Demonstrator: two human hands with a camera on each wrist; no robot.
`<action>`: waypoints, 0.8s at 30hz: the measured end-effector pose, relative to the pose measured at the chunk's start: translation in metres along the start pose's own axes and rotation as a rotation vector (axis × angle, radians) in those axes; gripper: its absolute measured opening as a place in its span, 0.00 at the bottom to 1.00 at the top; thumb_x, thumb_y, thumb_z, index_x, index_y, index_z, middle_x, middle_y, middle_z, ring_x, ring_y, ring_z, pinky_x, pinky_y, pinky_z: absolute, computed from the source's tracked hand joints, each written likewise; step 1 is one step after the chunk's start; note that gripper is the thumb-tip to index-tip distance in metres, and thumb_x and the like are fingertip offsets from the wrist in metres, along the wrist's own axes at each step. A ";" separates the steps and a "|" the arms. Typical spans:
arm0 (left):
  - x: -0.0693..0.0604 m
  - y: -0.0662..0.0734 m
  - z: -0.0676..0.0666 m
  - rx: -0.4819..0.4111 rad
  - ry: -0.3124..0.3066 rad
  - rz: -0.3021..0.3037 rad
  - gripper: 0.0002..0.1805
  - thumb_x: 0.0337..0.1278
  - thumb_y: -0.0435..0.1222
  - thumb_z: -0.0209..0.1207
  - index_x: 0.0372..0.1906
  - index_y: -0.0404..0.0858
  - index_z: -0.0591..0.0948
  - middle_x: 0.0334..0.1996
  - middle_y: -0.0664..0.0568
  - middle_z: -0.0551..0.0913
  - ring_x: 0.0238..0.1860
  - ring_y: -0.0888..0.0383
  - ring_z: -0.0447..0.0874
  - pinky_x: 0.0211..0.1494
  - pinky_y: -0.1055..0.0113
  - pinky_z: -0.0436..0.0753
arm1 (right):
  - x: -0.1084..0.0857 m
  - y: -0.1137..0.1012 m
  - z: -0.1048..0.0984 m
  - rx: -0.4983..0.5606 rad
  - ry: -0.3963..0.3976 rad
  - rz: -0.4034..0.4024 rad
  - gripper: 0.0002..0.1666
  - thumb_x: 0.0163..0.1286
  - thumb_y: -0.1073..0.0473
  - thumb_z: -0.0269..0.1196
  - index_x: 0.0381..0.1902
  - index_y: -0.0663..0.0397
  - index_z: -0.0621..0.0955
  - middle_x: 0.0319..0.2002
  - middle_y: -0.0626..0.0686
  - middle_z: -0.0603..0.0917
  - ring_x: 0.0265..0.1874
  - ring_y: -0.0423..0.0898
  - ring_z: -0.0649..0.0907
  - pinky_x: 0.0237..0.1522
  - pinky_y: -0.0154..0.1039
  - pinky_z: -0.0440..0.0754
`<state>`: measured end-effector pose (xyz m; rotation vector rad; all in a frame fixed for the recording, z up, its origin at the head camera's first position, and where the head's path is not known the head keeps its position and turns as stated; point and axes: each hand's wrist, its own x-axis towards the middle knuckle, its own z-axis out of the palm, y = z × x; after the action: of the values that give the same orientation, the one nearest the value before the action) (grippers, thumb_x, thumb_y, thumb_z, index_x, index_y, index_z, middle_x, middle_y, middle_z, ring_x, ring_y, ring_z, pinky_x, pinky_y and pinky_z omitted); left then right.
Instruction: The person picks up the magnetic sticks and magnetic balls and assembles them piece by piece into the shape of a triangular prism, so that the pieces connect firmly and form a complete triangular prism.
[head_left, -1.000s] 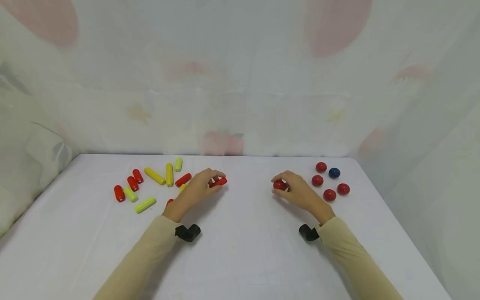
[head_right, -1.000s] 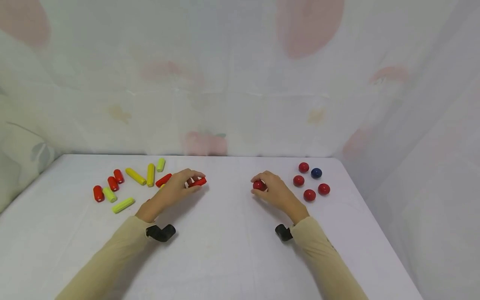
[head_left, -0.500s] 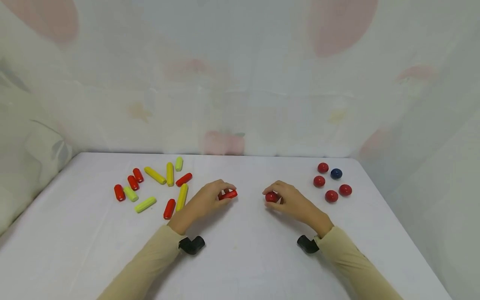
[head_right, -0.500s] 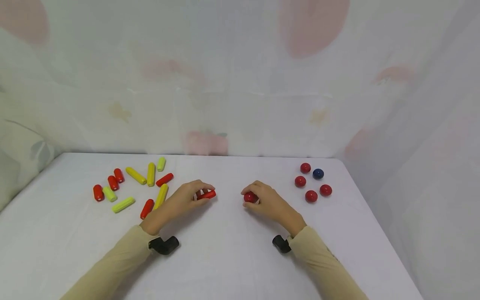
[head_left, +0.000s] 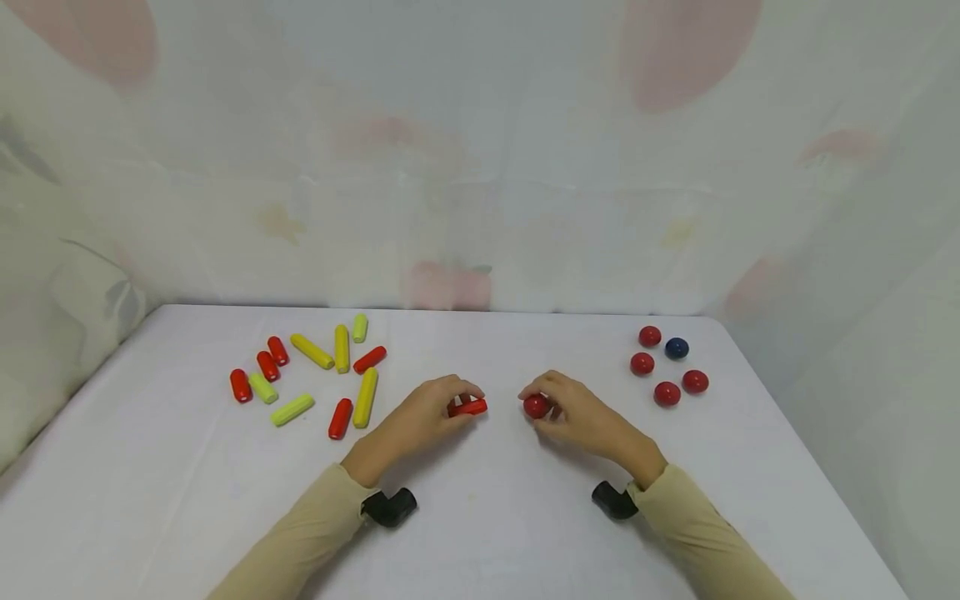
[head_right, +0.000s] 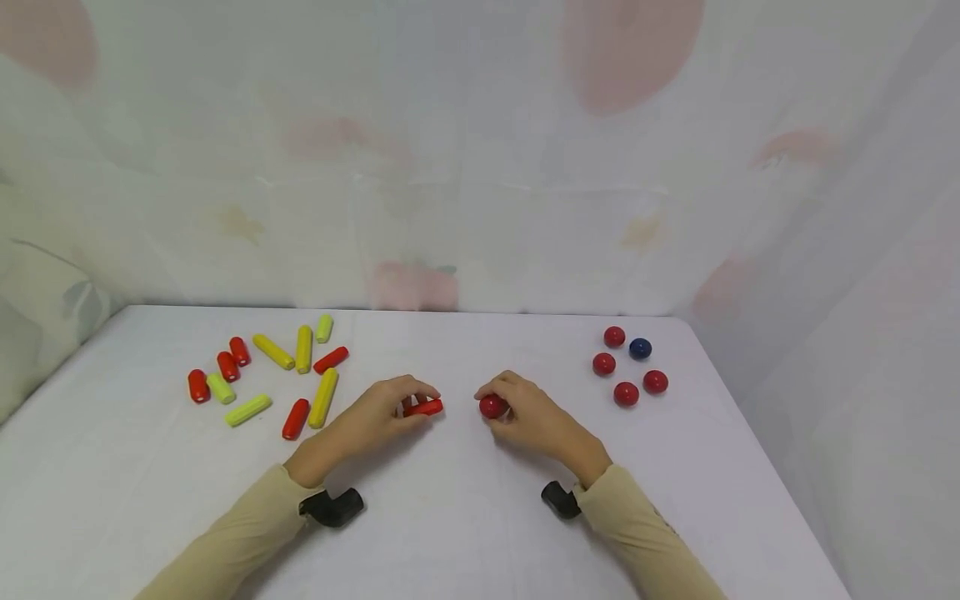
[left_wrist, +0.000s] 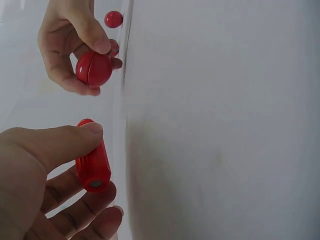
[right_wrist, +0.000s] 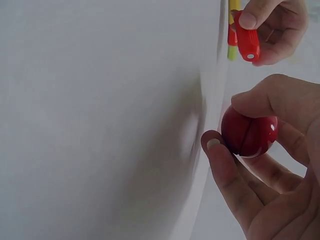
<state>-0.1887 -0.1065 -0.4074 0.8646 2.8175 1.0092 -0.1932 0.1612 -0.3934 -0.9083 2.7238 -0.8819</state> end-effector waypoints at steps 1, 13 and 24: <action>0.000 0.001 0.001 -0.005 -0.004 0.003 0.16 0.57 0.34 0.68 0.51 0.41 0.83 0.37 0.55 0.83 0.35 0.62 0.76 0.41 0.72 0.79 | 0.000 0.000 0.001 -0.004 -0.001 -0.004 0.21 0.63 0.65 0.66 0.55 0.54 0.80 0.52 0.51 0.79 0.46 0.43 0.80 0.48 0.36 0.83; -0.004 0.007 0.010 -0.051 -0.021 0.028 0.15 0.57 0.33 0.67 0.50 0.41 0.83 0.37 0.56 0.83 0.34 0.61 0.76 0.39 0.74 0.78 | -0.007 -0.005 0.004 -0.004 -0.003 -0.017 0.24 0.65 0.59 0.69 0.58 0.53 0.78 0.51 0.49 0.81 0.45 0.42 0.83 0.47 0.36 0.84; -0.005 0.012 0.016 -0.083 -0.016 0.024 0.11 0.56 0.33 0.68 0.45 0.43 0.83 0.35 0.57 0.83 0.32 0.62 0.76 0.38 0.74 0.78 | -0.011 -0.011 0.008 0.024 -0.011 -0.008 0.24 0.63 0.59 0.70 0.56 0.51 0.78 0.48 0.47 0.83 0.44 0.42 0.83 0.46 0.35 0.83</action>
<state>-0.1751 -0.0923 -0.4137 0.8951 2.7372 1.1078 -0.1767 0.1567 -0.3939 -0.9172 2.6961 -0.9057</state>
